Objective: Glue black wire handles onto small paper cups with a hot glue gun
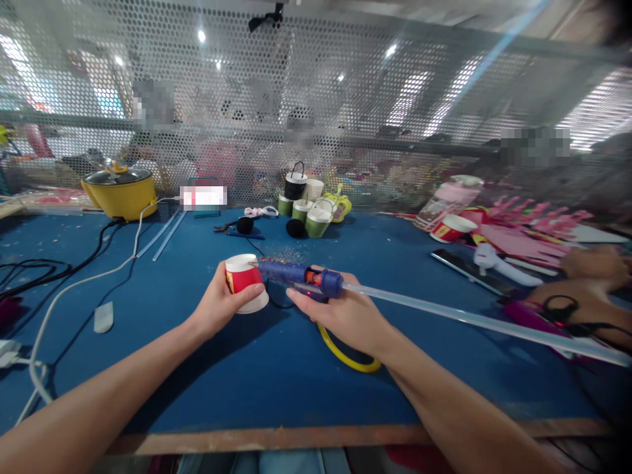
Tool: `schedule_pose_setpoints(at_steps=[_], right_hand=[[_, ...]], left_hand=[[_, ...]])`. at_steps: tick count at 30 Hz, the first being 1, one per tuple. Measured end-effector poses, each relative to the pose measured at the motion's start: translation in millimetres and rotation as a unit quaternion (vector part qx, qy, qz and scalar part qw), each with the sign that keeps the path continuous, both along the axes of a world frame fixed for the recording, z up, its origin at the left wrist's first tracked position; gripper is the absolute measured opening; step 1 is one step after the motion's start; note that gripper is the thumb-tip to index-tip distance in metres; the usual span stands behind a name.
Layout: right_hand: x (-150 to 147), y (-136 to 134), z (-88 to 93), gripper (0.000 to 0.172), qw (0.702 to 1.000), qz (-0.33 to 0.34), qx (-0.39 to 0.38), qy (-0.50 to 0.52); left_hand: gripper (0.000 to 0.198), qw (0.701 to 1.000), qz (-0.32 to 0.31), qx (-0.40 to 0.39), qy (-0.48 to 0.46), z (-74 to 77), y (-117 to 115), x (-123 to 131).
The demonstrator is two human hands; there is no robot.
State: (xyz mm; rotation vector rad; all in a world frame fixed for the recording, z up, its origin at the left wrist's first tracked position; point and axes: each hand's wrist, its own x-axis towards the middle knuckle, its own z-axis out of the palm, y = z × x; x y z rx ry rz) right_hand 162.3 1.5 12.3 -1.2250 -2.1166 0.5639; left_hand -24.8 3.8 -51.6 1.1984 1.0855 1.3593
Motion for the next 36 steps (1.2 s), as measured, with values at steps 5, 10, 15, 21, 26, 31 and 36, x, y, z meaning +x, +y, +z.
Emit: schedule_pose_setpoints(at_steps=[5, 10, 15, 21, 26, 31, 36], right_hand=[[-0.7, 0.1, 5.0, 0.021, 0.999, 0.005, 0.035, -0.015], [-0.5, 1.6, 8.0, 0.018, 0.998, 0.005, 0.045, -0.036], [0.2, 3.5, 4.3, 0.019, 0.999, 0.006, 0.041, -0.016], [0.5, 2.3, -0.3, 0.021, 1.000, 0.004, 0.029, -0.011], [-0.1, 2.5, -5.2, 0.019, 0.999, 0.008, 0.042, -0.021], [-0.3, 2.0, -7.9, 0.017, 0.998, 0.029, 0.048, -0.023], [-0.3, 1.2, -8.1, 0.017, 0.999, 0.030, 0.039, -0.016]], left_hand=[[0.059, 1.000, 0.001, -0.002, -0.003, 2.2, -0.8, 0.3], [0.060, 1.000, 0.006, -0.010, -0.012, 3.2, -1.3, 0.0], [0.060, 1.000, 0.005, -0.008, -0.019, 3.0, -1.2, 0.4], [0.059, 1.000, 0.007, -0.007, -0.027, 2.6, -0.2, 3.3], [0.058, 1.000, 0.006, 0.001, -0.014, 1.0, 0.4, 3.6], [0.057, 1.000, -0.001, 0.014, -0.005, -0.4, 0.9, 4.2], [0.057, 1.000, -0.001, 0.017, -0.012, -2.0, 1.7, 4.5]])
